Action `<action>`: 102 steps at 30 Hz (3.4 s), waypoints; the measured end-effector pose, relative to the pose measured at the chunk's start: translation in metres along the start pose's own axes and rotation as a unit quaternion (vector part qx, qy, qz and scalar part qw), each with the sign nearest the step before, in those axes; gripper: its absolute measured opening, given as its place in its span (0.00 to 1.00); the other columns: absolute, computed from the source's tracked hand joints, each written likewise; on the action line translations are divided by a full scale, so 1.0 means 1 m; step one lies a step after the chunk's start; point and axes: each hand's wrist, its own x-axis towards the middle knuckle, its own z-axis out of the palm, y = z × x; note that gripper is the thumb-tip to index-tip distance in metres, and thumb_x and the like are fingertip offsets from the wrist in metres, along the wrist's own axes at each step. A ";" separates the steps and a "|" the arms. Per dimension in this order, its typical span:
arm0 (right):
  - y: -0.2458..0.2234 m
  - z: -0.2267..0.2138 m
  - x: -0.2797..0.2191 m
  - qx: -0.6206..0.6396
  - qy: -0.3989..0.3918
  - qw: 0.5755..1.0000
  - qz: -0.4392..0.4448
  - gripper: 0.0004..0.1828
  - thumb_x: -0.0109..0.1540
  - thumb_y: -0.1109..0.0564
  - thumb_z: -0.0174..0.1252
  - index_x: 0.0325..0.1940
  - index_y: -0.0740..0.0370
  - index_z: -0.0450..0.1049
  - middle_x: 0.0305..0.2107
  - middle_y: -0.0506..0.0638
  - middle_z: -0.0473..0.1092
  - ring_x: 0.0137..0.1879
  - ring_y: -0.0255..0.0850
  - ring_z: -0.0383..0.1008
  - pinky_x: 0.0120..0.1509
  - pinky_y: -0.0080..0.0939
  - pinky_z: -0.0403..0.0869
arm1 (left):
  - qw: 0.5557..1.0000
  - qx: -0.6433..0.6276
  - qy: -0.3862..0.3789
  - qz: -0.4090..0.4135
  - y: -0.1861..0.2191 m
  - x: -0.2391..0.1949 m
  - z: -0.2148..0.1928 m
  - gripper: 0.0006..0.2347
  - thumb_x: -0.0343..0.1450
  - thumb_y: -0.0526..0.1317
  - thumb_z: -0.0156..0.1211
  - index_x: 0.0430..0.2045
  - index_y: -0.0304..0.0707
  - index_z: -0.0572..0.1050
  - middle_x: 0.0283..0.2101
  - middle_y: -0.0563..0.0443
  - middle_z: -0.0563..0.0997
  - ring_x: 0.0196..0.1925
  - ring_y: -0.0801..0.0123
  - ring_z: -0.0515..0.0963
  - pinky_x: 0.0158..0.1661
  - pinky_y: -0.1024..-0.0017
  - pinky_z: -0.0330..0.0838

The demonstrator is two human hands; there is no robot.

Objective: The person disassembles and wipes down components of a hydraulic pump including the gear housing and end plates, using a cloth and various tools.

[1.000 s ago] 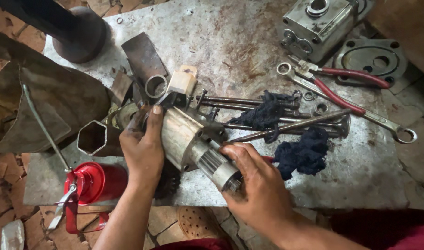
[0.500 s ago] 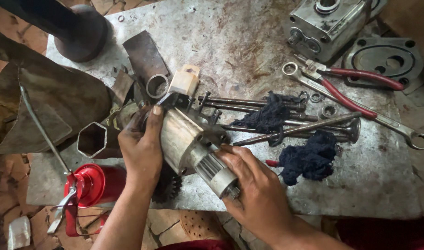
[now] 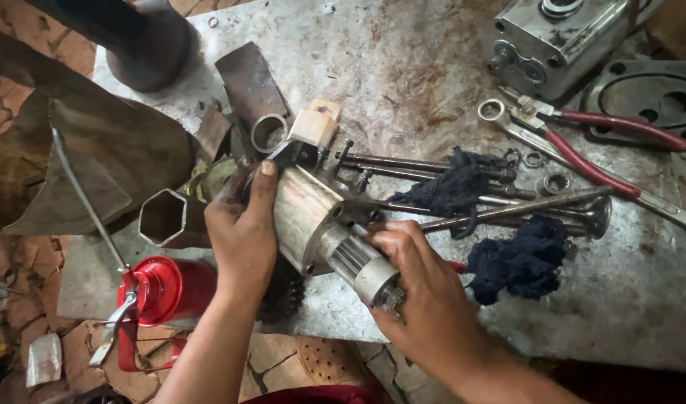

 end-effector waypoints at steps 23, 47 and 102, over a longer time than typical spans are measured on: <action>-0.007 0.009 0.004 0.035 0.094 0.994 -0.047 0.24 0.55 0.61 0.67 0.52 0.64 0.67 0.45 0.58 0.70 0.53 0.52 0.78 0.54 0.49 0.76 | 0.998 -0.064 0.002 -0.025 0.004 -0.001 0.001 0.14 0.74 0.42 0.62 0.40 0.25 0.82 0.34 0.55 0.83 0.34 0.80 0.74 0.36 0.78 0.70; -0.022 0.039 0.042 0.154 0.334 0.930 0.010 0.06 0.67 0.63 0.59 0.43 0.71 0.77 0.37 0.53 0.76 0.44 0.34 0.73 0.50 0.33 0.73 | 0.979 0.151 0.118 -0.061 0.032 0.000 0.007 0.16 0.70 0.51 0.63 0.38 0.37 0.84 0.23 0.41 0.83 0.26 0.68 0.82 0.34 0.66 0.74; -0.016 0.019 0.014 0.287 0.300 0.904 0.105 0.15 0.70 0.56 0.57 0.32 0.66 0.78 0.21 0.43 0.64 0.29 0.29 0.58 0.34 0.33 0.57 | 0.970 0.203 0.120 -0.067 0.059 -0.064 -0.007 0.19 0.68 0.53 0.63 0.39 0.36 0.82 0.29 0.38 0.85 0.32 0.58 0.87 0.38 0.63 0.75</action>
